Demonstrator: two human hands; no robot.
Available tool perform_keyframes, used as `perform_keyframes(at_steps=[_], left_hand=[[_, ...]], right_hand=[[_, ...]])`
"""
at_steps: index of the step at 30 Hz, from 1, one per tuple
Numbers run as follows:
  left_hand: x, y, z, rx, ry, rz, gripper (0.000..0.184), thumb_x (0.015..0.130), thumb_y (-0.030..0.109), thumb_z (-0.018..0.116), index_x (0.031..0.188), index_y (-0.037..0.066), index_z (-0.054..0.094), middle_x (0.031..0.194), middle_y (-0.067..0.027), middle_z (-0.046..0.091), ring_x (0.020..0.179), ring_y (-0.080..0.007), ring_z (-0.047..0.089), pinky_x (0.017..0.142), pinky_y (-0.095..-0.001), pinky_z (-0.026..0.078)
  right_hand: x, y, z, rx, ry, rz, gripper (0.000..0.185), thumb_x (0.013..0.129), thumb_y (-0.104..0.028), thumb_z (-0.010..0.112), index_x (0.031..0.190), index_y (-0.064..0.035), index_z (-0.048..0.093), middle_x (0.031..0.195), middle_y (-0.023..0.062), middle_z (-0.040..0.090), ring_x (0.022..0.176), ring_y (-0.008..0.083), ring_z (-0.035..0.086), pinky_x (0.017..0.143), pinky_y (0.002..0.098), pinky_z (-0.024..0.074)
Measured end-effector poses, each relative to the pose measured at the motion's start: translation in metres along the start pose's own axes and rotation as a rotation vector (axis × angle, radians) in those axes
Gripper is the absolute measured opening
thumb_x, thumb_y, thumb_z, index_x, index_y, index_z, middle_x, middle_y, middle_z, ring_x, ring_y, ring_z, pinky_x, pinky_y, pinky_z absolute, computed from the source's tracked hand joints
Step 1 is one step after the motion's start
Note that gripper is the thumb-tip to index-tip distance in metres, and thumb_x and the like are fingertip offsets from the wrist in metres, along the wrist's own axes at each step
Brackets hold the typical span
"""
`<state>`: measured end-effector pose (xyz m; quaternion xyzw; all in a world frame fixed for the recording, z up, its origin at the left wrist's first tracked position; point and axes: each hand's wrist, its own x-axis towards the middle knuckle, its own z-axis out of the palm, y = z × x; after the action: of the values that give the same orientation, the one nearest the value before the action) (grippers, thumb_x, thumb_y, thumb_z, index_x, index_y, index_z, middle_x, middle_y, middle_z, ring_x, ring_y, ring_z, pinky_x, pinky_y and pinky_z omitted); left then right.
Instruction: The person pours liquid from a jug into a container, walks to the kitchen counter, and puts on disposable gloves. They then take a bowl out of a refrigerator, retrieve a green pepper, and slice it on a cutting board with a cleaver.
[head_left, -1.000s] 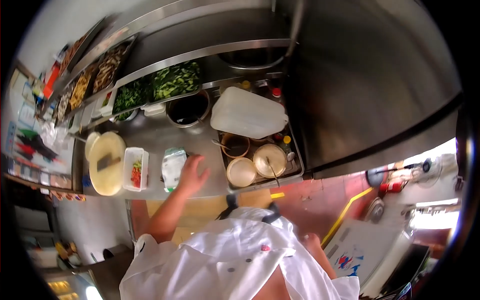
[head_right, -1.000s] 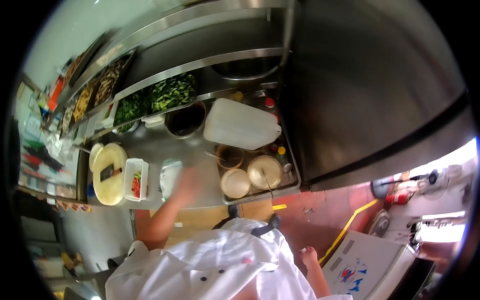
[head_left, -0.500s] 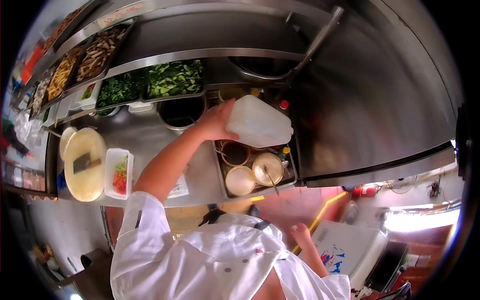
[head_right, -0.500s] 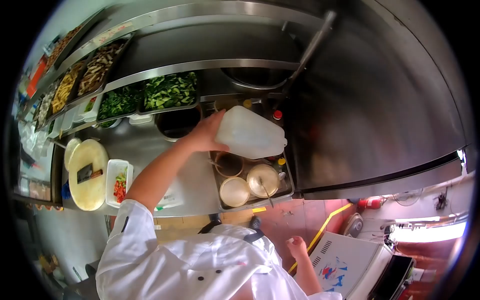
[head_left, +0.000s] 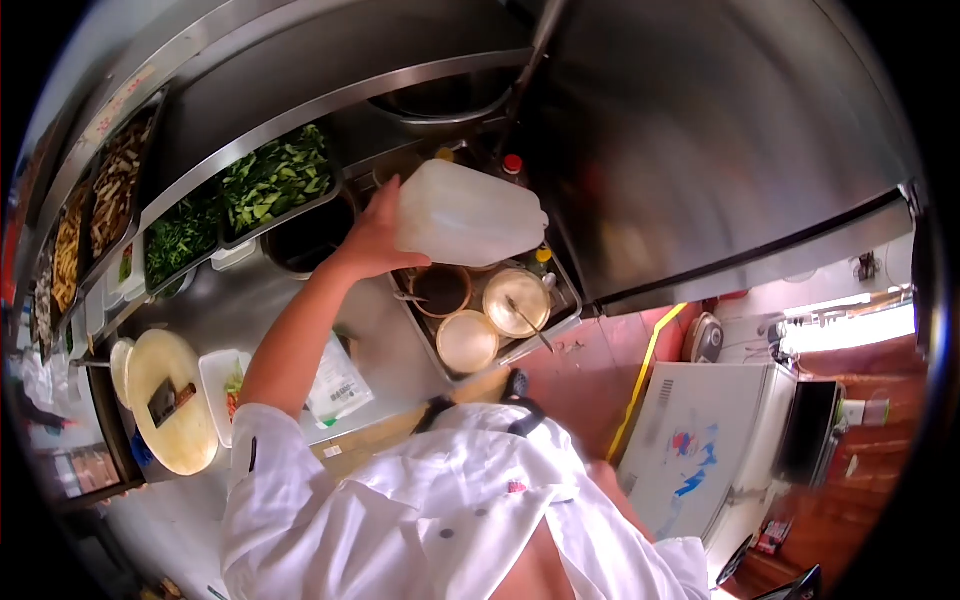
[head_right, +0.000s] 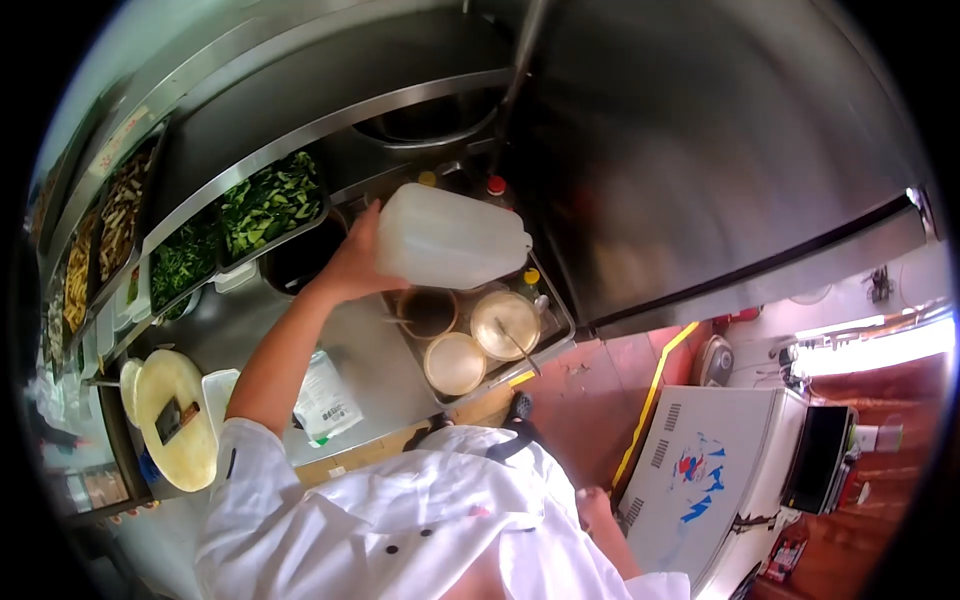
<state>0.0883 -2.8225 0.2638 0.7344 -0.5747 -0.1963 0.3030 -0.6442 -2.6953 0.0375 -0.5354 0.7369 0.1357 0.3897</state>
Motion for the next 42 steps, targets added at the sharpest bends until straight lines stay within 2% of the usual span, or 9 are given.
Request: perform_keyframes(at_steps=[3,5,9,13,18,22,29,37,42], left_hand=[[-0.012,0.001,0.002,-0.080,0.130,-0.004,0.126,0.060,0.032,0.092,0.156,0.002,0.018,0.158,-0.0235,0.026,0.145,-0.0378,0.029,0.119,-0.0412,0.029],[-0.024,-0.009,0.009,-0.085,0.259,0.053,0.121,0.061,0.027,0.092,0.155,0.003,0.020,0.154,-0.0225,0.031,0.141,-0.0401,0.034,0.117,-0.0448,0.031],[-0.075,-0.012,0.026,-0.119,0.370,0.169,0.096,0.075,0.020,0.083,0.152,0.003,0.029,0.149,-0.0204,0.038,0.136,-0.0357,0.040,0.111,-0.0450,0.037],[-0.143,-0.008,0.054,-0.143,0.357,0.116,0.083,0.081,0.020,0.076,0.150,0.002,0.034,0.141,-0.0187,0.048,0.129,-0.0340,0.048,0.104,-0.0443,0.041],[-0.224,0.004,0.089,-0.141,0.150,-0.010,0.072,0.080,0.017,0.076,0.142,0.000,0.044,0.131,-0.0182,0.055,0.120,-0.0340,0.055,0.100,-0.0429,0.045],[-0.261,0.025,0.108,-0.106,0.110,-0.048,0.065,0.080,0.013,0.076,0.137,0.001,0.048,0.121,-0.0180,0.060,0.112,-0.0350,0.059,0.097,-0.0418,0.048],[-0.295,0.049,0.104,-0.165,0.115,-0.196,0.055,0.081,0.012,0.074,0.132,0.001,0.054,0.118,-0.0165,0.063,0.112,-0.0337,0.061,0.096,-0.0405,0.048],[-0.277,0.051,0.127,-0.226,0.004,-0.023,0.046,0.083,0.013,0.074,0.124,0.001,0.059,0.113,-0.0147,0.067,0.100,-0.0318,0.067,0.087,-0.0395,0.054],[-0.266,0.045,0.152,-0.225,-0.100,0.048,0.038,0.084,0.021,0.074,0.116,0.002,0.063,0.088,-0.0090,0.071,0.089,-0.0307,0.067,0.078,-0.0407,0.054]], right_hand=[[0.035,-0.018,-0.004,-0.164,0.182,-0.176,0.043,0.086,-0.036,0.069,0.111,-0.0009,0.065,0.103,0.0206,0.070,0.098,0.0335,0.069,0.086,0.0384,0.0534],[-0.036,-0.144,-0.057,0.098,0.205,-0.104,0.041,0.088,-0.033,0.069,0.113,-0.0010,0.064,0.108,0.0201,0.069,0.102,0.0335,0.066,0.089,0.0399,0.0518],[0.020,-0.186,-0.064,0.370,0.372,-0.371,0.046,0.079,-0.019,0.080,0.113,-0.0050,0.052,0.098,0.0084,0.063,0.087,0.0175,0.060,0.078,0.0301,0.0511],[0.074,-0.247,-0.061,0.498,0.203,-0.611,0.049,0.080,-0.017,0.081,0.117,-0.0074,0.051,0.107,0.0093,0.062,0.096,0.0179,0.062,0.083,0.0298,0.0514],[0.101,-0.342,-0.058,0.099,0.409,-0.814,0.061,0.081,-0.024,0.077,0.134,-0.0112,0.050,0.112,0.0144,0.067,0.102,0.0361,0.062,0.091,0.0448,0.0510],[0.128,-0.372,-0.047,-0.179,0.546,-0.740,0.064,0.079,-0.028,0.076,0.136,-0.0124,0.049,0.115,0.0179,0.066,0.106,0.0393,0.060,0.093,0.0481,0.0487],[0.142,-0.370,-0.045,-0.218,0.534,-0.844,0.073,0.076,-0.031,0.079,0.138,-0.0104,0.048,0.128,0.0180,0.059,0.119,0.0390,0.053,0.100,0.0474,0.0444],[0.093,-0.302,-0.047,0.014,0.571,-0.757,0.056,0.079,-0.018,0.074,0.130,-0.0077,0.054,0.129,0.0171,0.054,0.120,0.0375,0.053,0.100,0.0427,0.0467],[0.099,-0.128,-0.006,-0.014,0.058,-0.378,0.036,0.088,-0.026,0.074,0.115,-0.0026,0.065,0.090,0.0100,0.068,0.086,0.0203,0.064,0.075,0.0348,0.0539]])
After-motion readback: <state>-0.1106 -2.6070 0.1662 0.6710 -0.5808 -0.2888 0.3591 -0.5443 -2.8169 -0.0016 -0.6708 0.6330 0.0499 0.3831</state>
